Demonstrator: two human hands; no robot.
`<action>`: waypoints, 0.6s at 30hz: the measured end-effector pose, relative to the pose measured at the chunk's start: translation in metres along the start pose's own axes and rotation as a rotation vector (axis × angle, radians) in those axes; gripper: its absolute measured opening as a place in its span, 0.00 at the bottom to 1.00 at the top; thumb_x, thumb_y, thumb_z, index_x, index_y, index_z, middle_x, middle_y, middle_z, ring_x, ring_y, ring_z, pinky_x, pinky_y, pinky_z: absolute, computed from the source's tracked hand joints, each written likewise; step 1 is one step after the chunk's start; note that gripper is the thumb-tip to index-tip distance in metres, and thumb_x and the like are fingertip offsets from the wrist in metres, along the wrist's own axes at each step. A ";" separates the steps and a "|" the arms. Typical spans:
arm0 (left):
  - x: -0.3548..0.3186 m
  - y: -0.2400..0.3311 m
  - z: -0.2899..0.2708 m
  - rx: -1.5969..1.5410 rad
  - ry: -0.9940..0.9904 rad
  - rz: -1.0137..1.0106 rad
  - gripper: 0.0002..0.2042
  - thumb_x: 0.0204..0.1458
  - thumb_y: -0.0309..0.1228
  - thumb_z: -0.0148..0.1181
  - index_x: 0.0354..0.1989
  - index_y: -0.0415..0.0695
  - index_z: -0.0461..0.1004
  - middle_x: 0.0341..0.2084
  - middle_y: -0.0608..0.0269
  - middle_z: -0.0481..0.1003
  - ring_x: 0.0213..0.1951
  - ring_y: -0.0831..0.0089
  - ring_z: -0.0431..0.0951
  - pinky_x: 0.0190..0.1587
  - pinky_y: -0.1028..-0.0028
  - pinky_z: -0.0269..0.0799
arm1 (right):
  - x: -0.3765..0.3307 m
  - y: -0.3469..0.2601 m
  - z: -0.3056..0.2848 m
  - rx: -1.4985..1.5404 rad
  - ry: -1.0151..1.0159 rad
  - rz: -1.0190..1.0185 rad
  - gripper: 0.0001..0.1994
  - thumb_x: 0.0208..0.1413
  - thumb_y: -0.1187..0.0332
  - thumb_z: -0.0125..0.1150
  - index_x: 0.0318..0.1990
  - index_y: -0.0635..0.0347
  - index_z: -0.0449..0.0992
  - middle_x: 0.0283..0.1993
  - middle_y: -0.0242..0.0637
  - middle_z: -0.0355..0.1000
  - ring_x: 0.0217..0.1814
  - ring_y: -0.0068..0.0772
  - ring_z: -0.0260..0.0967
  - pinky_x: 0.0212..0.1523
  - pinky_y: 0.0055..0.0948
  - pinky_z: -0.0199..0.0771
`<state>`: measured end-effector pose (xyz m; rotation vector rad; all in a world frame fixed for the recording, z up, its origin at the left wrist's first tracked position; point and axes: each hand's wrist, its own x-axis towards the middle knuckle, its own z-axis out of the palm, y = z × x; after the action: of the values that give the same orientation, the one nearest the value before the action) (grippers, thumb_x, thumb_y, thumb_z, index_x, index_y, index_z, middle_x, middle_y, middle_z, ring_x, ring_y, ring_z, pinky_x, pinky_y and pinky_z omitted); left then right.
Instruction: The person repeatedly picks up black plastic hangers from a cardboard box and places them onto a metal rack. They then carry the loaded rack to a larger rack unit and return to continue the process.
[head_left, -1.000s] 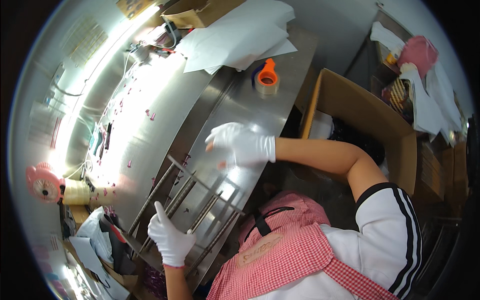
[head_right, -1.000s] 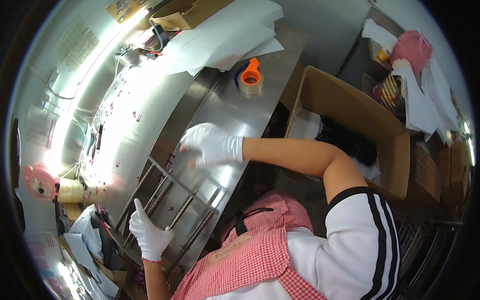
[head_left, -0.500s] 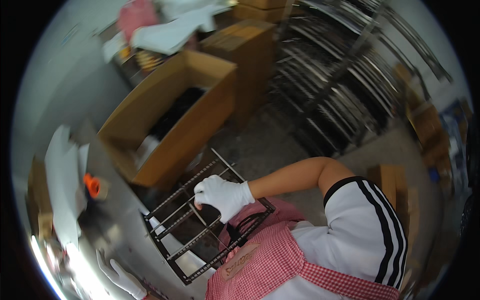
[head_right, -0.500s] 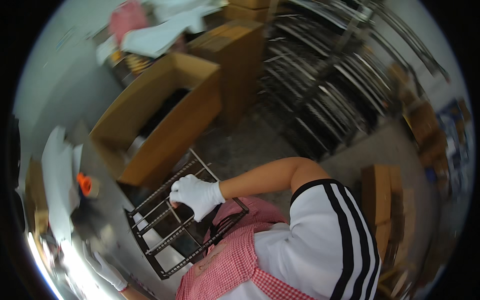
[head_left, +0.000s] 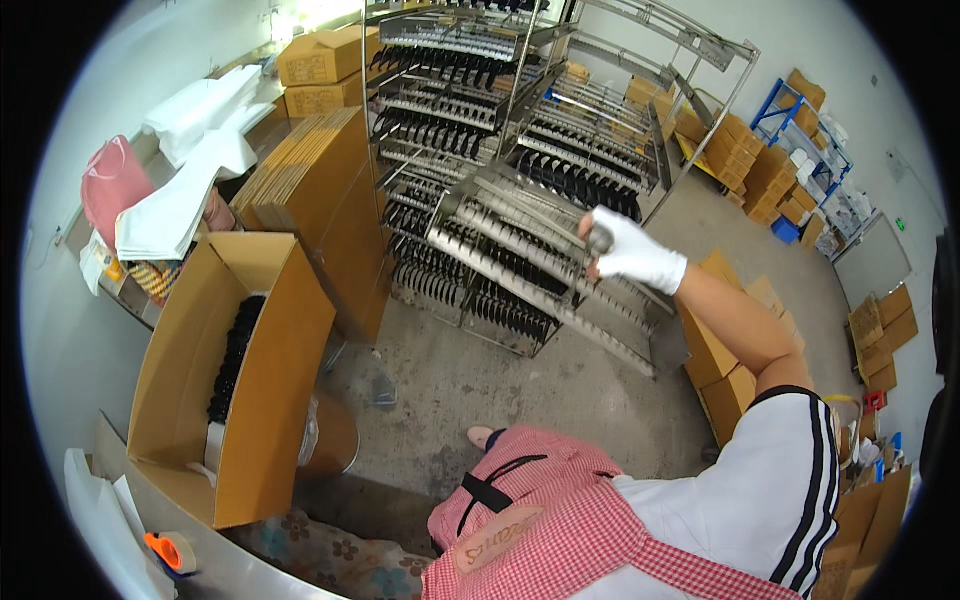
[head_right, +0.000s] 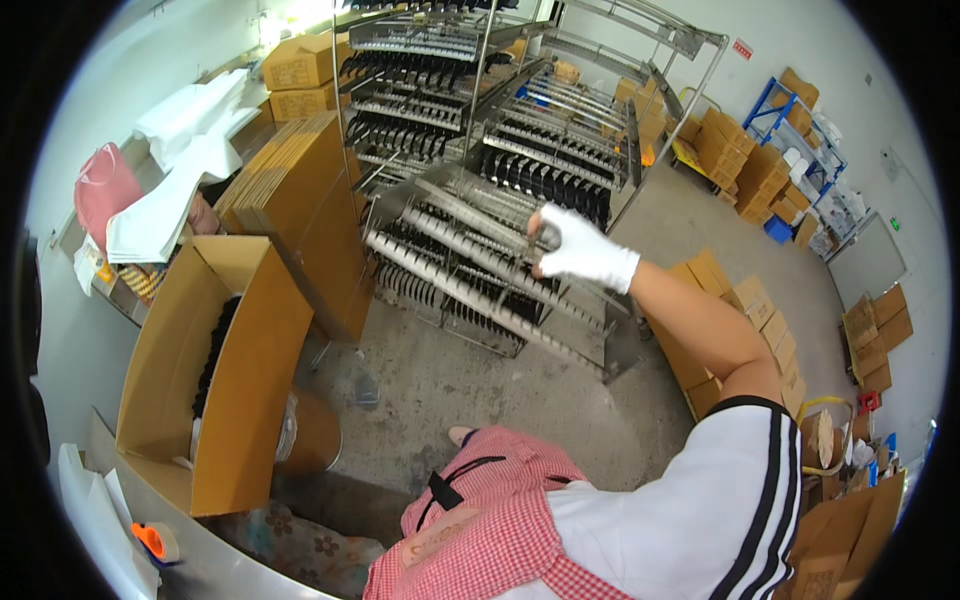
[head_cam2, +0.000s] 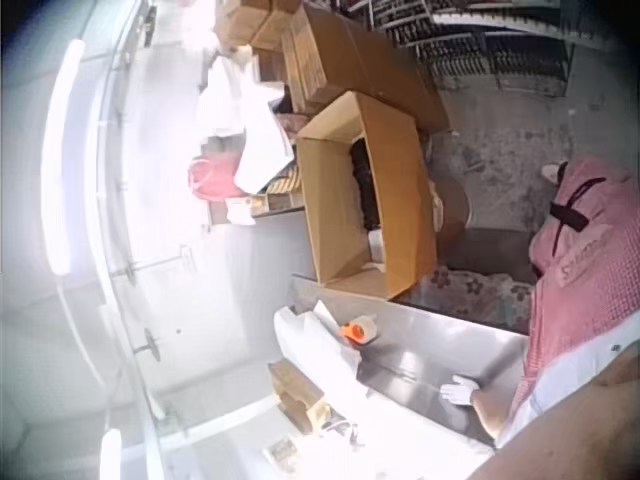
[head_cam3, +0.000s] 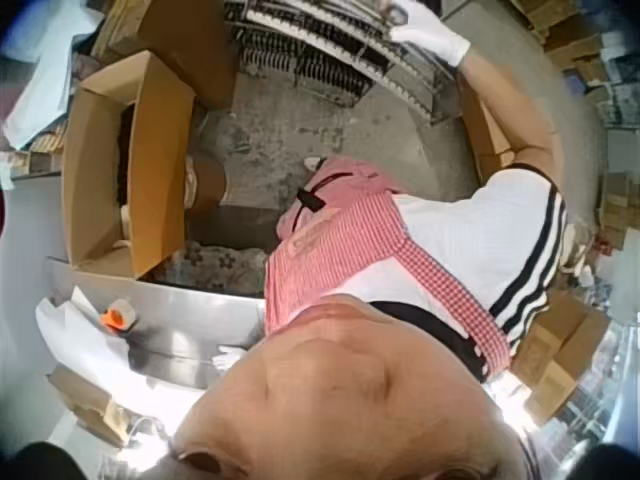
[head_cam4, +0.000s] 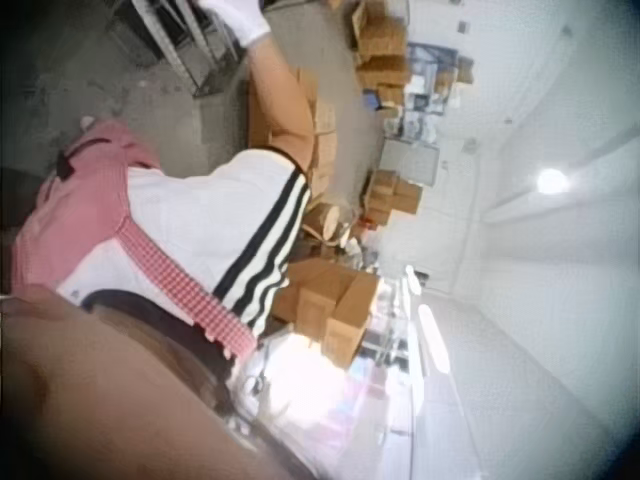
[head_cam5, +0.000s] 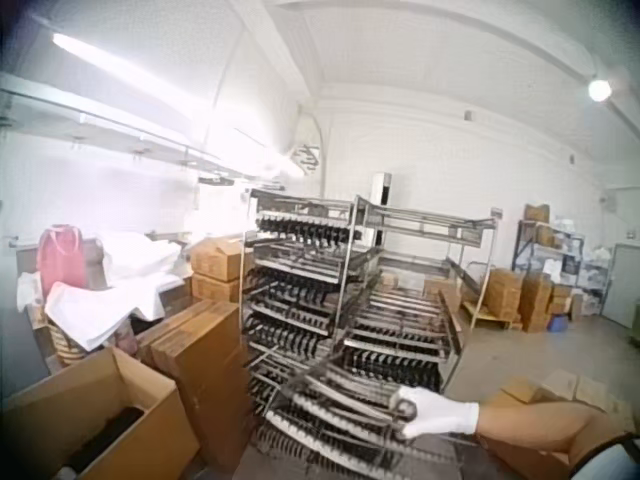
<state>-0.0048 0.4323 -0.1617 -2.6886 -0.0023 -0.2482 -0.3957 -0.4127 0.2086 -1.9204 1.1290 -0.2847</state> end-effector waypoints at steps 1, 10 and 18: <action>-0.022 -0.005 0.001 -0.050 0.027 -0.012 0.35 0.63 0.54 0.49 0.67 0.36 0.63 0.66 0.43 0.64 0.68 0.47 0.63 0.65 0.49 0.60 | 0.012 -0.009 -0.017 -0.275 0.216 -0.131 0.23 0.40 0.69 0.69 0.46 0.55 0.68 0.42 0.42 0.71 0.45 0.33 0.69 0.47 0.36 0.73; -0.123 -0.002 -0.048 0.088 -0.271 -0.213 0.33 0.60 0.55 0.50 0.58 0.33 0.70 0.60 0.43 0.68 0.67 0.39 0.59 0.66 0.39 0.51 | 0.086 -0.071 -0.184 -0.806 0.352 -0.334 0.24 0.40 0.64 0.70 0.49 0.51 0.74 0.43 0.41 0.72 0.49 0.38 0.68 0.52 0.40 0.70; -0.042 0.107 -0.184 -0.266 -0.480 -0.200 0.42 0.56 0.64 0.50 0.67 0.38 0.61 0.66 0.42 0.61 0.69 0.48 0.58 0.68 0.38 0.48 | 0.147 -0.027 -0.306 -0.528 0.169 -0.175 0.30 0.49 0.63 0.69 0.62 0.55 0.73 0.60 0.36 0.74 0.56 0.35 0.73 0.61 0.35 0.70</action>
<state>-0.0732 0.2589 -0.0514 -2.9439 -0.4096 0.3671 -0.4710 -0.6968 0.3809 -2.5073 1.2335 -0.2651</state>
